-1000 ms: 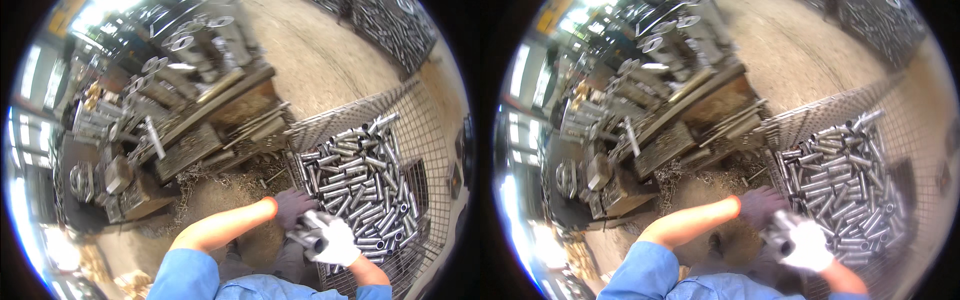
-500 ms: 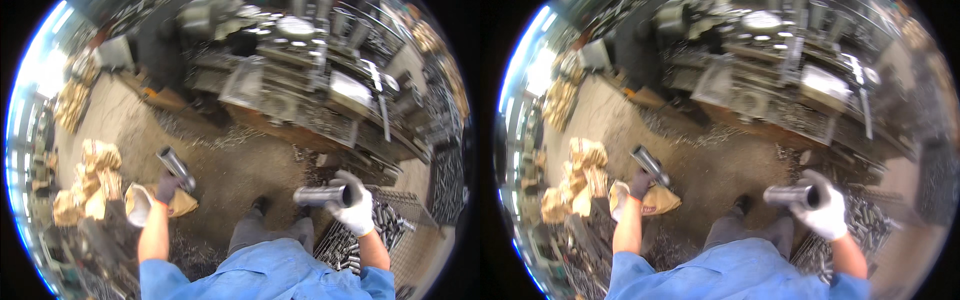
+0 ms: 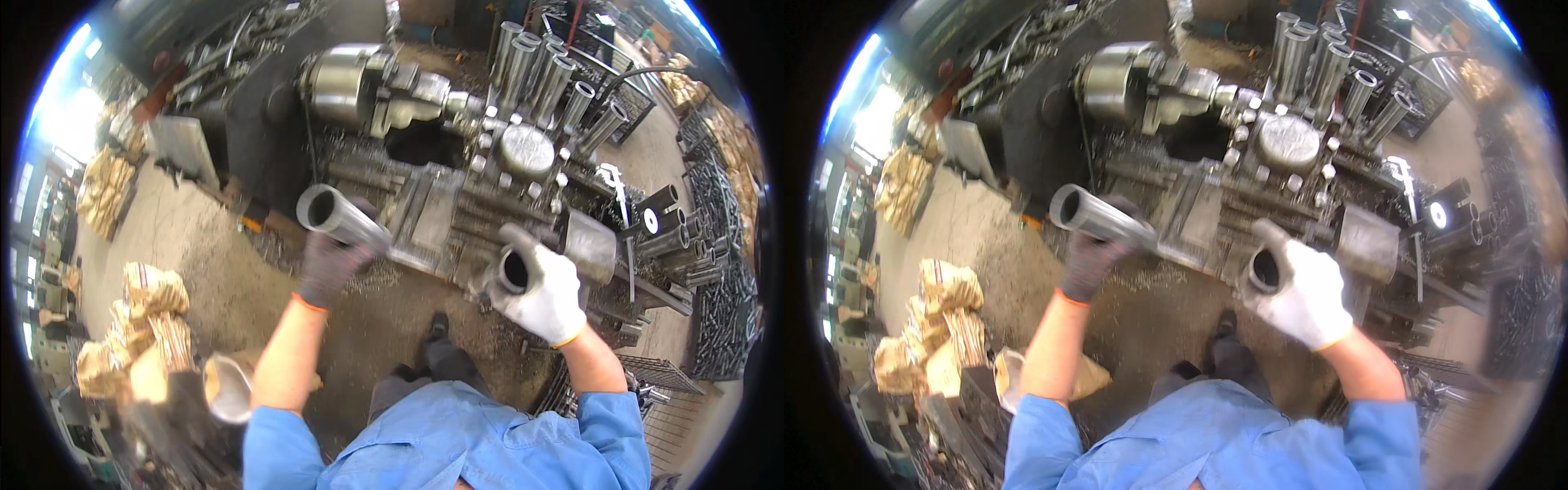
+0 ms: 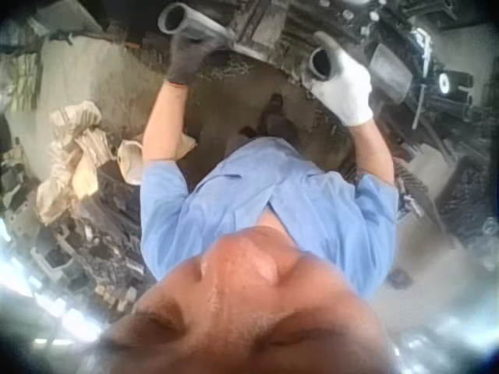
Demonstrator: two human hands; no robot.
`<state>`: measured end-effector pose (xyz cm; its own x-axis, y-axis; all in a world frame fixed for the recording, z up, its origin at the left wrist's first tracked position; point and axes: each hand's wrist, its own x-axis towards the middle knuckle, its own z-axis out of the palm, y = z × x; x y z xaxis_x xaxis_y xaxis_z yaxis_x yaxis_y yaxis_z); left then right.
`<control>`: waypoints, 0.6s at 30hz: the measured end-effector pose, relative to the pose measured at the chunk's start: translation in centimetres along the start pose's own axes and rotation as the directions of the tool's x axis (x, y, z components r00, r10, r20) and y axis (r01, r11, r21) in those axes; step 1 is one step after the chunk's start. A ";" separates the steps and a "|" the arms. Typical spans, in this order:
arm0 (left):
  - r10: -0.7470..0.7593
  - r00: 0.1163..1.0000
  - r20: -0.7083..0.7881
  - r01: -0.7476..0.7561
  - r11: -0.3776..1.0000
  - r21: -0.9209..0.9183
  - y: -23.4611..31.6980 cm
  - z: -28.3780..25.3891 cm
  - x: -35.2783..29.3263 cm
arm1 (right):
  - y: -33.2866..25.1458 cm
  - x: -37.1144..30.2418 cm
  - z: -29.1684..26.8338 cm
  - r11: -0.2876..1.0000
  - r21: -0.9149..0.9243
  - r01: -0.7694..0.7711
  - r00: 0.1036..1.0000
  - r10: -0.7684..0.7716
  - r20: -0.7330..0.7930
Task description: The person repeatedly loads cylindrical metal parts into a lathe chuck, secures them, and removes them after machining. The parts are placed into a wire basket after removal. The cycle is repeated continuously throughout the clip.
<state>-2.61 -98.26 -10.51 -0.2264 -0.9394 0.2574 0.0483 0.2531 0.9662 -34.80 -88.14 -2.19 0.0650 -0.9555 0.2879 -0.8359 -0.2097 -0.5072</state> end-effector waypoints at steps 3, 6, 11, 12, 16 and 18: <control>-0.237 0.969 0.072 0.239 0.971 -0.020 -4.7 4.4 3.9 | 0.7 2.1 0.6 0.997 -0.005 -0.076 0.996 0.076 0.043; -0.154 0.971 0.184 0.120 0.976 0.184 -7.9 6.4 6.3 | 0.7 2.8 -1.7 0.994 0.009 -0.108 0.977 0.104 0.184; -0.233 0.885 0.404 0.098 0.940 0.328 -8.1 6.4 8.5 | -0.6 8.8 -8.3 0.961 0.168 -0.220 0.926 0.151 0.347; -0.221 0.859 0.463 0.059 0.939 0.338 -7.4 5.9 8.9 | -0.9 11.4 -8.8 0.978 0.116 -0.172 0.955 0.137 0.264; -0.023 0.881 0.472 -0.183 0.905 0.385 -4.0 2.2 11.6 | 2.1 26.6 -3.9 0.941 -0.325 -0.098 0.905 0.220 0.364; 0.272 0.884 0.380 -0.445 0.739 0.506 -2.3 -0.6 14.6 | 4.4 31.6 0.0 0.919 -0.377 -0.115 0.636 0.360 0.683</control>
<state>-5.43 -112.74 -8.98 -0.5566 -0.6737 0.4861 -0.3561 0.7221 0.5930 -36.43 -119.25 4.71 0.1129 -0.8247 -0.5542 -0.9812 -0.0045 -0.1932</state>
